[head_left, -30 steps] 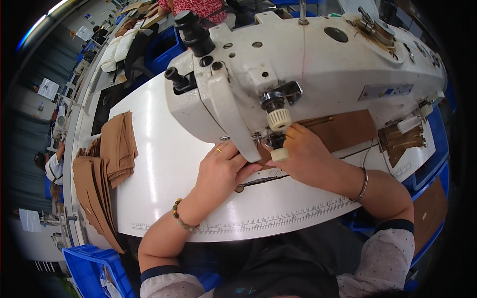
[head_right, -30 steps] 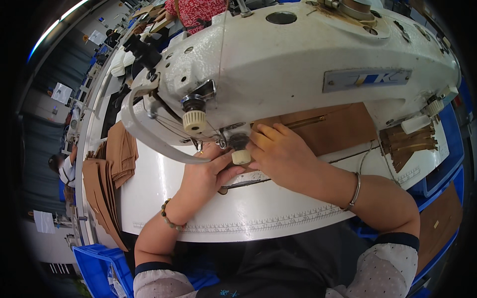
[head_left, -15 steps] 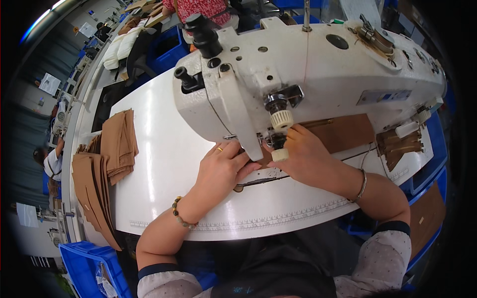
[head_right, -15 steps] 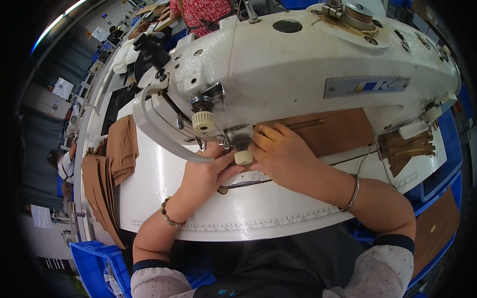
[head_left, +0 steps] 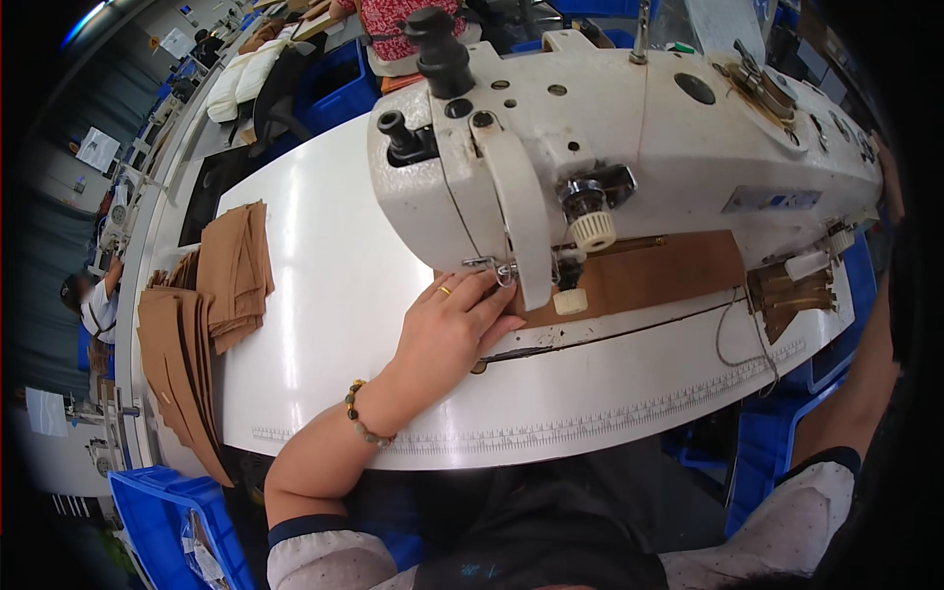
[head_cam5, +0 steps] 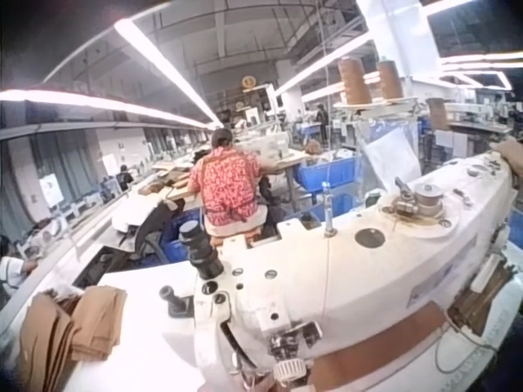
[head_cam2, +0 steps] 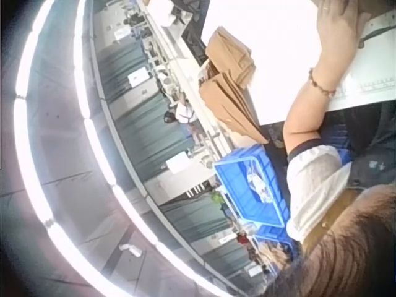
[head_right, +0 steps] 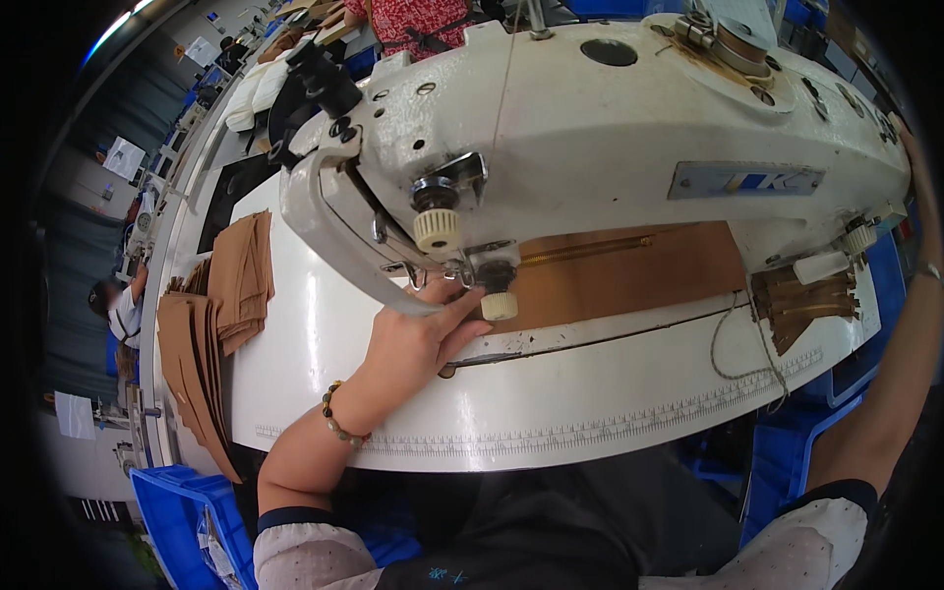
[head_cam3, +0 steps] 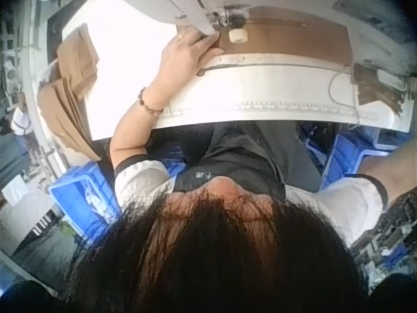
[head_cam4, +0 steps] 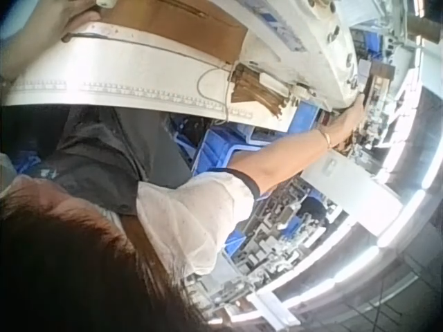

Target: Sewing pieces of leather or fabric and zippers to assemble a pouch using an industrial sewing machine.

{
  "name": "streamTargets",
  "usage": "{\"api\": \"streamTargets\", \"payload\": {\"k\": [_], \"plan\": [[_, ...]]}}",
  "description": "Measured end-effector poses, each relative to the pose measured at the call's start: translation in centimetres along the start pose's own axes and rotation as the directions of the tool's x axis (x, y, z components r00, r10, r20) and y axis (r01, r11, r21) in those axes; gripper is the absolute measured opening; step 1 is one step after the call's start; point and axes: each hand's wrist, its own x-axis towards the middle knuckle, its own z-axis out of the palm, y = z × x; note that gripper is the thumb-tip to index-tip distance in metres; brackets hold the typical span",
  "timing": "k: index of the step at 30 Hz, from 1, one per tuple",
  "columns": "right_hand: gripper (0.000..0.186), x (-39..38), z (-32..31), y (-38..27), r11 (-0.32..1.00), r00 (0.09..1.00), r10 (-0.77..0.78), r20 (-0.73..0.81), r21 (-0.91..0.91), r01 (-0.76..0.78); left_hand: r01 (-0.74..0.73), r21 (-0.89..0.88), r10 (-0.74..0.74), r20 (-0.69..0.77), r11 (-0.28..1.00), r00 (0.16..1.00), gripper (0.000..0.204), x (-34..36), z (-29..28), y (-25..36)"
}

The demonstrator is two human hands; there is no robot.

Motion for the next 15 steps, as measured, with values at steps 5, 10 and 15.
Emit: {"api": "streamTargets", "payload": {"k": [5,10,15], "plan": [[0.04,-0.6,0.1,9.0,0.975,0.993,0.115,0.026,0.187,-0.118,0.001,0.021,0.0,-0.008,1.0,1.0,0.037,-0.1,0.1,0.0],[0.053,0.6,-0.1,7.4,0.888,0.944,0.329,0.036,0.329,-0.322,-0.006,0.037,0.007,-0.023,0.999,1.0,0.034,0.0,0.2,0.1],[0.058,6.5,-0.5,0.7,0.829,0.827,0.345,0.444,0.269,-0.49,0.022,0.033,-0.022,-0.016,0.999,1.0,0.026,0.1,0.0,0.2]]}}
